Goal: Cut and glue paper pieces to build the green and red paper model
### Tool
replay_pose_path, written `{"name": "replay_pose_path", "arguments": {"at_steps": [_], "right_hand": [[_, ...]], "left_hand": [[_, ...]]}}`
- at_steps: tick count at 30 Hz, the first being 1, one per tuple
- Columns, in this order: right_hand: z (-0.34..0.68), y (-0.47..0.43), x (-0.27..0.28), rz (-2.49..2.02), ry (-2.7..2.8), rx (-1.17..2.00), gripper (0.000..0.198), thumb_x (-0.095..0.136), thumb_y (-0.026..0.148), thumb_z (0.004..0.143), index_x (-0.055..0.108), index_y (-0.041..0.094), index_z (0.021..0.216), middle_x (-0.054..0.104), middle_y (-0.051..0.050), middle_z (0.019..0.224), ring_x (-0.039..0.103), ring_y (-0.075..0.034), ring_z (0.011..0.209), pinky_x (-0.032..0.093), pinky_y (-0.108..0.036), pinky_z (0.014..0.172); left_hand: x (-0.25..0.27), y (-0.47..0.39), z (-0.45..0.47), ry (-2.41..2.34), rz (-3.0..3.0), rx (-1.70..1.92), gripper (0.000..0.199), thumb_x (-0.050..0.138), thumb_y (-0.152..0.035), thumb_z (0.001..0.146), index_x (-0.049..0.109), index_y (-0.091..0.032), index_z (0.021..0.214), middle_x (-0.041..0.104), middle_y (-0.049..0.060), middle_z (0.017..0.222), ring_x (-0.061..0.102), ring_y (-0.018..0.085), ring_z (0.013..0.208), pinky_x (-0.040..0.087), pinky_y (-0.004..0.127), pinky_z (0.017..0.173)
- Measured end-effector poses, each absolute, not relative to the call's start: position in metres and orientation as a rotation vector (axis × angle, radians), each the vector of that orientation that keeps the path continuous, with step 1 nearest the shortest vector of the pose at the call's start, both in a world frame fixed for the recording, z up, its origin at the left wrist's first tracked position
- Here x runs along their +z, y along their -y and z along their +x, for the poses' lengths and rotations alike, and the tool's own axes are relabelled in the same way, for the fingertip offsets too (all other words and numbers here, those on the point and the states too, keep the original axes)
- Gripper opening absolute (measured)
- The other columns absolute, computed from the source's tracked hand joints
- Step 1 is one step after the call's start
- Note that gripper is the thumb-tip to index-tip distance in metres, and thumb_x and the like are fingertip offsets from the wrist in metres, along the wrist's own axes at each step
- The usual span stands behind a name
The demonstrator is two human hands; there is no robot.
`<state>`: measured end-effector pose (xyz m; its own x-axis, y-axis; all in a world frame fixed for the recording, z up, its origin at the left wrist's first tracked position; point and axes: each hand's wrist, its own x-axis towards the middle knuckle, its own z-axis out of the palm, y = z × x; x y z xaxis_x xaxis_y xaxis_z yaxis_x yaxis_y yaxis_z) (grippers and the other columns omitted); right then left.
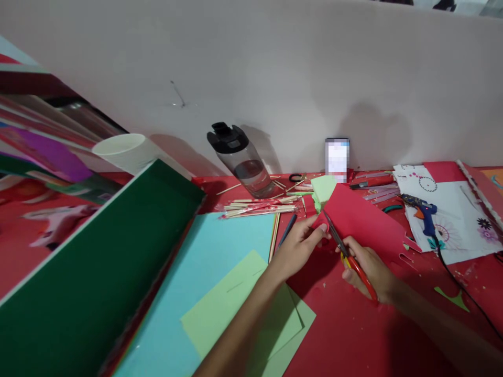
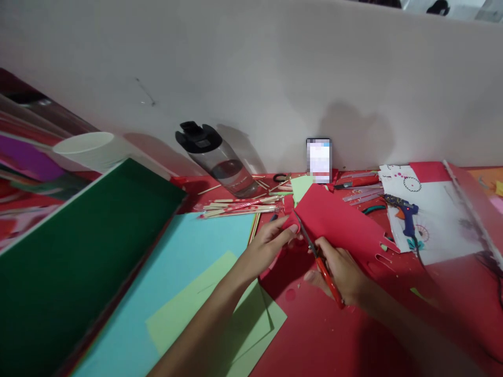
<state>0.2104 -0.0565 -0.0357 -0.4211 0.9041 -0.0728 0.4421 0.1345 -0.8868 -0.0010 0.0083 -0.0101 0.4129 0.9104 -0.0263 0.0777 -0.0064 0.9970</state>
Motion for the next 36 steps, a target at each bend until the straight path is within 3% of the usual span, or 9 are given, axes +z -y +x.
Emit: {"name": "replay_pose_path", "arguments": {"at_steps": [17,36], "right_hand": [[0.222,0.048,-0.024,-1.28,1.938,1.299,0.036,0.059,0.057,0.099,0.051,0.023,0.104,0.047,0.007,0.069,0.039,-0.011,0.057,0.026,-0.025,0.055],[0.218,0.048,-0.025,-1.278,1.852,1.351,0.052,0.056,0.073,0.097,0.052,0.022,0.106,0.048,0.007,0.063,0.044,-0.011,0.049,0.03,-0.022,0.047]], "left_hand": [[-0.007,-0.012,-0.005,-0.926,1.432,0.785,0.033,0.061,-0.048,0.094,0.063,-0.02,0.079,0.067,0.002,0.075,0.061,0.016,0.071,0.048,0.029,0.071],[-0.008,-0.008,0.0,-0.963,1.404,0.837,0.031,0.061,-0.048,0.094,0.062,-0.019,0.081,0.065,0.0,0.074,0.058,0.015,0.067,0.046,0.027,0.066]]}}
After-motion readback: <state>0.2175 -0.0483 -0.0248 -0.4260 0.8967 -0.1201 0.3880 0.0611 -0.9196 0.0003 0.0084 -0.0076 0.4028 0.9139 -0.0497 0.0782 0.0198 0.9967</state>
